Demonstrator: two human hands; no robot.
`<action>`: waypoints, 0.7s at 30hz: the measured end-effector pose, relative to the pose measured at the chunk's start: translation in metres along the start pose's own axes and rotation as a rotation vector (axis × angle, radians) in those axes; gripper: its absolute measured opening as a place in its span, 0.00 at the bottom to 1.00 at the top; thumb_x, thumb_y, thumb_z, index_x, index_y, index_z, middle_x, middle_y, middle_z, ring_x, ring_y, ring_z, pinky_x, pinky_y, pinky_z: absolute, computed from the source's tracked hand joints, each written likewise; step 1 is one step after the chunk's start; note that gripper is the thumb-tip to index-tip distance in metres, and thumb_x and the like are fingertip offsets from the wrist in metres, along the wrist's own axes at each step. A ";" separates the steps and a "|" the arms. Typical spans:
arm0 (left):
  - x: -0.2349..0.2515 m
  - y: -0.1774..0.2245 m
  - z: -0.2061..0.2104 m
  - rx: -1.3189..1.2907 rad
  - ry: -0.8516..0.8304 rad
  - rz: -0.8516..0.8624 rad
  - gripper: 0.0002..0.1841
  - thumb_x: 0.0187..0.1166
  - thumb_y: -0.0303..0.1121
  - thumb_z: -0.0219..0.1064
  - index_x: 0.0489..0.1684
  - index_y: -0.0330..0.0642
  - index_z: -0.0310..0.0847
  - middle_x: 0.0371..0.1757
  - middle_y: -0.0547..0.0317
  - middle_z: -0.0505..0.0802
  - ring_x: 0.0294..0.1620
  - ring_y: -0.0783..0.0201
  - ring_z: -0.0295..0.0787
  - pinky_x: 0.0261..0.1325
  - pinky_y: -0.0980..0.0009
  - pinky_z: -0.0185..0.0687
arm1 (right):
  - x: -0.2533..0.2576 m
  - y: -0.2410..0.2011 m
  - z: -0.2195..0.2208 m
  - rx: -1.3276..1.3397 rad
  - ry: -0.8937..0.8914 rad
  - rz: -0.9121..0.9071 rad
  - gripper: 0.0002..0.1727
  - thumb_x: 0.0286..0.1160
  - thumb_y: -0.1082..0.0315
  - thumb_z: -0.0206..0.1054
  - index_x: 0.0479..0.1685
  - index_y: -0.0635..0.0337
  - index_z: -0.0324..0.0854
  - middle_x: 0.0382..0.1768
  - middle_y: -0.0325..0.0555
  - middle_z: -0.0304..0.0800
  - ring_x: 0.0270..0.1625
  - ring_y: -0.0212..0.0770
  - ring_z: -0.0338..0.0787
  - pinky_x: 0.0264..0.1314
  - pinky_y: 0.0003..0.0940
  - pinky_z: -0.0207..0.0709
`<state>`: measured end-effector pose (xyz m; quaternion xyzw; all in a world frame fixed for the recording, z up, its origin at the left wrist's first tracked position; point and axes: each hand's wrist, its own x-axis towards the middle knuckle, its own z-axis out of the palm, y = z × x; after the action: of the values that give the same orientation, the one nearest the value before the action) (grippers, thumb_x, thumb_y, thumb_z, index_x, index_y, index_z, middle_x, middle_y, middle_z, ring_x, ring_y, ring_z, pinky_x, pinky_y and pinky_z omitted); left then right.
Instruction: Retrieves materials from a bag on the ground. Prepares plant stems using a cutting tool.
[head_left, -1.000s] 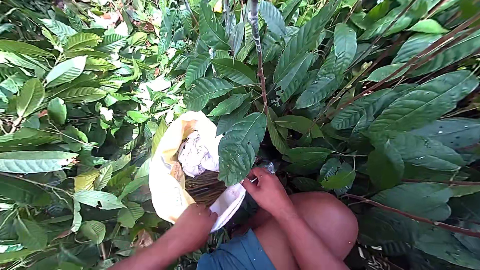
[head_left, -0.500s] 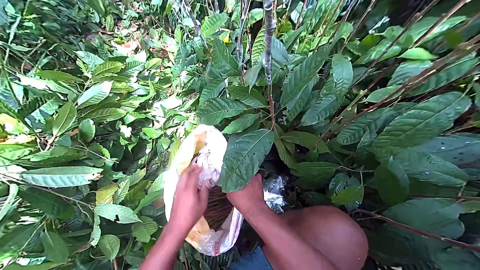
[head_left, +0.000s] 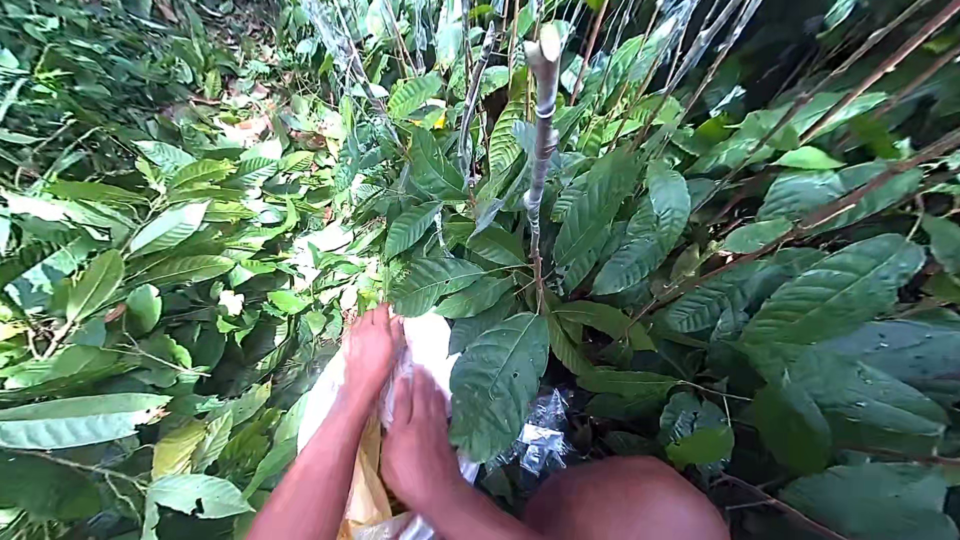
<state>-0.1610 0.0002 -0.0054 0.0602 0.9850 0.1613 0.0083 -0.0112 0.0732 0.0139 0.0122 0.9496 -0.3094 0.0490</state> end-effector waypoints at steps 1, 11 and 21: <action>0.002 -0.002 -0.003 -0.018 -0.068 -0.032 0.24 0.94 0.44 0.46 0.71 0.37 0.80 0.61 0.36 0.91 0.65 0.37 0.88 0.67 0.37 0.78 | 0.017 0.016 -0.003 -0.012 -0.041 0.103 0.45 0.74 0.65 0.67 0.93 0.66 0.52 0.89 0.71 0.56 0.87 0.67 0.65 0.85 0.60 0.62; -0.007 -0.082 -0.003 -1.226 -0.640 -0.136 0.19 0.93 0.38 0.48 0.40 0.44 0.86 0.32 0.65 0.95 0.32 0.74 0.92 0.38 0.74 0.90 | 0.070 0.088 -0.032 0.080 -0.130 0.438 0.26 0.96 0.60 0.44 0.80 0.67 0.73 0.78 0.65 0.78 0.84 0.58 0.74 0.87 0.55 0.62; -0.042 -0.059 0.042 0.165 0.280 0.697 0.34 0.82 0.62 0.59 0.70 0.39 0.81 0.63 0.38 0.90 0.64 0.36 0.87 0.64 0.40 0.80 | 0.080 0.118 -0.028 1.054 -0.139 0.814 0.28 0.95 0.58 0.49 0.86 0.65 0.63 0.85 0.61 0.67 0.87 0.51 0.66 0.87 0.51 0.58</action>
<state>-0.1248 -0.0469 -0.0643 0.3691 0.9068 0.0815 -0.1866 -0.0871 0.1847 -0.0414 0.3719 0.5857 -0.6888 0.2104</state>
